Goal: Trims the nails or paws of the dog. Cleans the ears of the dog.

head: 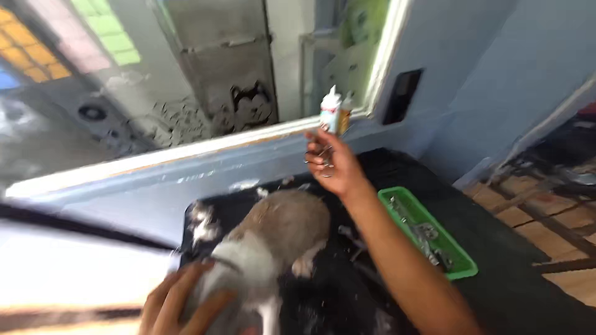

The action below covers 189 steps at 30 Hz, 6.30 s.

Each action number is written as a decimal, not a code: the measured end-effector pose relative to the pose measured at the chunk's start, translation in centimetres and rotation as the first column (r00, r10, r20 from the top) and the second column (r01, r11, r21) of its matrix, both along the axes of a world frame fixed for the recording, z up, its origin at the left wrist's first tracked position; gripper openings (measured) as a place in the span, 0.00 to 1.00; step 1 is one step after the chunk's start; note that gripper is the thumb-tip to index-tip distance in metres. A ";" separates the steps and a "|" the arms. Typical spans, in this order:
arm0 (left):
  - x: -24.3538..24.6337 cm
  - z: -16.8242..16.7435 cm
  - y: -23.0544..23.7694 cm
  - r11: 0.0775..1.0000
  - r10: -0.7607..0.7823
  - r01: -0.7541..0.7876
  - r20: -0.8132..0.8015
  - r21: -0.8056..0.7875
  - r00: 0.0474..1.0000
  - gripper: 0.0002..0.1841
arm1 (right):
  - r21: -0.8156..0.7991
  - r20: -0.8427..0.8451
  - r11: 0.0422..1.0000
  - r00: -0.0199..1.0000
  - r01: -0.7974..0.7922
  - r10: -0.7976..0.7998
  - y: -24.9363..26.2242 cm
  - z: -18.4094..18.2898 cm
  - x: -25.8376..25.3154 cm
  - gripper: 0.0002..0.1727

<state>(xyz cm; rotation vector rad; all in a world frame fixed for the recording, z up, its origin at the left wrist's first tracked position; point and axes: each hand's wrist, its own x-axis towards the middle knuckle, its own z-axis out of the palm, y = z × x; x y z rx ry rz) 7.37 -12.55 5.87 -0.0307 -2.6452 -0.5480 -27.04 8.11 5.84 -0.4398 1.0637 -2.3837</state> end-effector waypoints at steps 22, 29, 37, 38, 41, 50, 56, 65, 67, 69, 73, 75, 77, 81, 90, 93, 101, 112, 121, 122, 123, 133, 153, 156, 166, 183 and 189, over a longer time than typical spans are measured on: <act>1.6 -6.4 -3.9 0.682 -0.032 0.318 -0.407 0.659 0.913 0.23 | 0.253 -0.742 0.871 0.663 0.420 -0.104 -3.2 -6.2 31.9 0.15; 0.4 -5.7 -4.2 0.610 -0.083 0.410 -0.459 0.678 0.884 0.16 | 0.179 -0.790 0.834 0.581 0.522 -0.195 -7.8 -5.3 31.1 0.14; 0.1 -6.4 -4.7 0.686 -0.088 0.468 -0.575 0.557 0.813 0.21 | 0.125 -0.845 0.774 0.476 0.620 -0.245 -9.6 -5.5 29.6 0.08; 0.1 -6.8 -4.9 0.679 -0.087 0.486 -0.597 0.550 0.798 0.20 | 0.120 -0.850 0.775 0.468 0.620 -0.243 -9.6 -5.6 29.7 0.08; 0.2 -7.4 -5.2 0.599 -0.140 0.536 -0.581 0.595 0.802 0.21 | 0.081 -0.873 0.761 0.414 0.644 -0.257 -9.7 -6.1 29.6 0.08; 0.5 -7.0 -5.2 0.609 -0.067 0.504 -0.594 0.612 0.801 0.19 | 0.077 -0.890 0.733 0.378 0.676 -0.256 -10.0 -6.2 30.4 0.09; 0.5 -6.8 -5.6 0.539 -0.128 0.550 -0.584 0.637 0.802 0.22 | 0.050 -0.896 0.724 0.350 0.689 -0.272 -10.4 -6.6 30.5 0.09; 0.2 -6.4 -5.7 0.661 -0.116 0.482 -0.557 0.575 0.822 0.21 | -0.011 -0.897 0.735 0.319 0.678 -0.306 -10.5 -5.2 31.3 0.19; 0.2 -6.4 -5.7 0.660 -0.125 0.486 -0.554 0.573 0.823 0.22 | 0.014 -0.909 0.730 0.313 0.683 -0.275 -11.0 -4.7 31.4 0.19; 0.3 -6.2 -5.6 0.666 -0.139 0.485 -0.544 0.567 0.828 0.25 | -0.010 -0.907 0.733 0.303 0.680 -0.293 -11.3 -4.8 31.3 0.11; 0.9 -5.7 -5.7 0.676 -0.185 0.462 -0.474 0.574 0.861 0.28 | -0.031 -0.875 0.732 0.336 0.680 -0.350 -10.8 -6.1 31.3 0.06; 0.6 -6.0 -6.0 0.654 -0.194 0.494 -0.504 0.573 0.842 0.26 | -0.022 -0.855 0.733 0.367 0.680 -0.365 -10.6 -6.9 31.4 0.06; 0.2 -5.9 -5.8 0.657 -0.167 0.493 -0.528 0.570 0.833 0.27 | -0.041 -0.854 0.727 0.354 0.685 -0.382 -10.7 -7.4 31.4 0.06; 0.1 -5.2 -4.8 0.681 -0.050 0.406 -0.515 0.610 0.856 0.16 | -0.063 -0.854 0.737 0.346 0.673 -0.389 -10.8 -7.9 31.5 0.05; 1.2 -4.8 -4.4 0.688 -0.045 0.330 -0.416 0.647 0.908 0.22 | 0.058 -0.795 0.742 0.480 0.668 -0.371 -8.7 -6.3 32.2 0.11; 1.8 -4.4 -4.0 0.731 -0.049 0.296 -0.386 0.615 0.921 0.23 | 0.052 -0.857 0.657 0.371 0.753 -0.358 -8.3 -4.1 32.0 0.14; 2.5 -4.7 -3.3 0.748 -0.026 0.264 -0.369 0.609 0.929 0.25 | 0.102 -0.913 0.717 0.351 0.690 -0.208 -8.5 -0.3 32.1 0.06; 3.1 -4.9 -2.9 0.773 -0.034 0.234 -0.330 0.590 0.943 0.25 | 0.242 -0.859 0.712 0.486 0.659 -0.158 -7.2 -0.7 31.4 0.06; 3.6 -4.7 -2.7 0.764 -0.045 0.237 -0.317 0.600 0.947 0.24 | 0.266 -0.868 0.694 0.480 0.669 -0.130 -6.9 -0.8 31.7 0.07; 3.6 -4.6 -2.7 0.767 -0.043 0.237 -0.320 0.596 0.946 0.24 | 0.279 -0.870 0.703 0.482 0.654 -0.103 -7.1 -0.9 31.7 0.09; 3.6 -4.6 -2.6 0.773 -0.041 0.233 -0.320 0.590 0.946 0.24 | 0.288 -0.881 0.708 0.468 0.645 -0.068 -7.4 -1.1 31.9 0.09; 3.4 -4.4 -2.7 0.810 -0.051 0.220 -0.310 0.543 0.949 0.24 | 0.286 -0.864 0.756 0.500 0.588 -0.062 -7.6 -1.9 31.4 0.06; 3.0 -3.9 -1.9 0.802 -0.004 0.192 -0.317 0.565 0.948 0.16 | 0.254 -0.642 0.829 0.728 0.499 -0.241 -6.6 -5.8 31.8 0.11; 3.0 -3.9 -1.7 0.809 0.003 0.173 -0.298 0.562 0.955 0.19 | 0.238 -0.665 0.792 0.689 0.562 -0.289 -7.0 -7.1 32.8 0.12; 3.8 -3.1 -2.0 0.817 -0.021 0.168 -0.263 0.551 0.965 0.22 | 0.119 -0.923 0.768 0.356 0.629 -0.149 -5.3 -3.9 31.0 0.11; 3.0 -2.9 -2.2 0.806 -0.053 0.198 -0.265 0.557 0.963 0.26 | 0.195 -0.859 0.852 0.503 0.487 -0.091 -6.7 -1.1 29.8 0.09; 2.3 -3.4 -2.8 0.788 -0.043 0.217 -0.299 0.577 0.953 0.26 | 0.125 -0.667 0.841 0.672 0.527 -0.322 -6.1 -3.6 30.5 0.11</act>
